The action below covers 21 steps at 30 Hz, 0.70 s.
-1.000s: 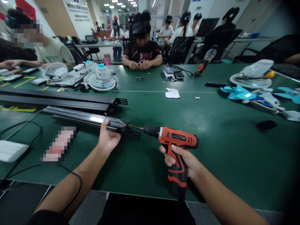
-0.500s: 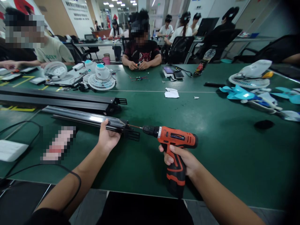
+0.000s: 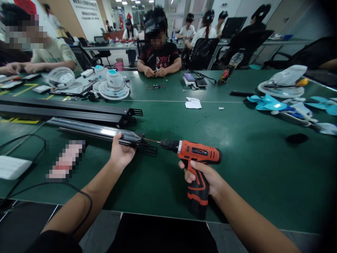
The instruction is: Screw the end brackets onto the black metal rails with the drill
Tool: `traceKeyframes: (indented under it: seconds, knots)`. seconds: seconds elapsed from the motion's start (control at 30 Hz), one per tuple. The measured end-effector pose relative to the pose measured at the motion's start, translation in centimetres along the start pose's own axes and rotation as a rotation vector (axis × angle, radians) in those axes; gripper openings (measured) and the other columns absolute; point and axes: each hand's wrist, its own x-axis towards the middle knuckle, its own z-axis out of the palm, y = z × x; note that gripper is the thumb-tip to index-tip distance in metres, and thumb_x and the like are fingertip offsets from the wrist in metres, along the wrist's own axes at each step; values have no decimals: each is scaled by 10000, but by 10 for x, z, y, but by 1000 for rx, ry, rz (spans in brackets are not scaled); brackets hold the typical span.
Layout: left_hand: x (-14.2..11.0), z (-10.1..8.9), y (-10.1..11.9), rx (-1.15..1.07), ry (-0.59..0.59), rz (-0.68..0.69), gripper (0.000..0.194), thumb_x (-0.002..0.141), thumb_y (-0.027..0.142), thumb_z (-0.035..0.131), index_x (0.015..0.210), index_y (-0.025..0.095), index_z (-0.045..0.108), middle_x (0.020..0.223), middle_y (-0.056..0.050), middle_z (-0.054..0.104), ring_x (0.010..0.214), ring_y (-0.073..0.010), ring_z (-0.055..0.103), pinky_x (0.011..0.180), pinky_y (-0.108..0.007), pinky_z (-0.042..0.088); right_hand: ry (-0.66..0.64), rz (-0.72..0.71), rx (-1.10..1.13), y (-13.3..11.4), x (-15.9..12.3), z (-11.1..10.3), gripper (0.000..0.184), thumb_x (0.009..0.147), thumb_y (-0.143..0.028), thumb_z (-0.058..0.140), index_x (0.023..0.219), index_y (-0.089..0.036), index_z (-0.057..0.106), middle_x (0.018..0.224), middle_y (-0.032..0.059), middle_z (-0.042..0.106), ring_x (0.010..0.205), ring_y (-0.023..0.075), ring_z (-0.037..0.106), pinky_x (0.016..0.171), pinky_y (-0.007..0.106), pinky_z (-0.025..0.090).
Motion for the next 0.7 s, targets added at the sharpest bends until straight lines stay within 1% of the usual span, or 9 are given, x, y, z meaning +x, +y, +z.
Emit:
traceKeyframes:
  seconds: [0.17, 0.3, 0.53, 0.7]
  knots:
    - [0, -1, 0, 2, -8, 7, 282, 969, 334, 583, 1137, 131, 684, 980, -113, 780, 877, -253, 768, 833, -365, 639, -24, 0, 22, 2, 2, -3, 306, 797, -395, 845, 912, -128, 750, 533, -43, 516, 505, 105, 475, 546, 232, 431]
    - [0, -2, 0, -10, -3, 5, 290, 961, 334, 600, 1159, 139, 681, 972, -109, 783, 875, -260, 768, 833, -384, 644, -44, -18, 14, 4, 3, -5, 265, 787, -347, 811, 929, -130, 762, 537, -34, 533, 507, 113, 466, 548, 243, 426]
    - [3, -4, 0, -8, -30, 9, 264, 958, 338, 602, 1124, 154, 694, 952, -102, 780, 864, -260, 766, 834, -391, 643, -73, -23, 4, 4, 2, -9, 353, 802, -399, 796, 1019, -121, 776, 558, -31, 536, 538, 127, 489, 562, 263, 420]
    - [0, -2, 0, 3, -32, 5, 272, 965, 345, 592, 1120, 146, 695, 969, -105, 780, 882, -255, 767, 840, -374, 639, -98, -20, 5, 3, 3, -10, 452, 784, -422, 801, 1115, -115, 791, 566, -28, 540, 547, 131, 452, 565, 280, 411]
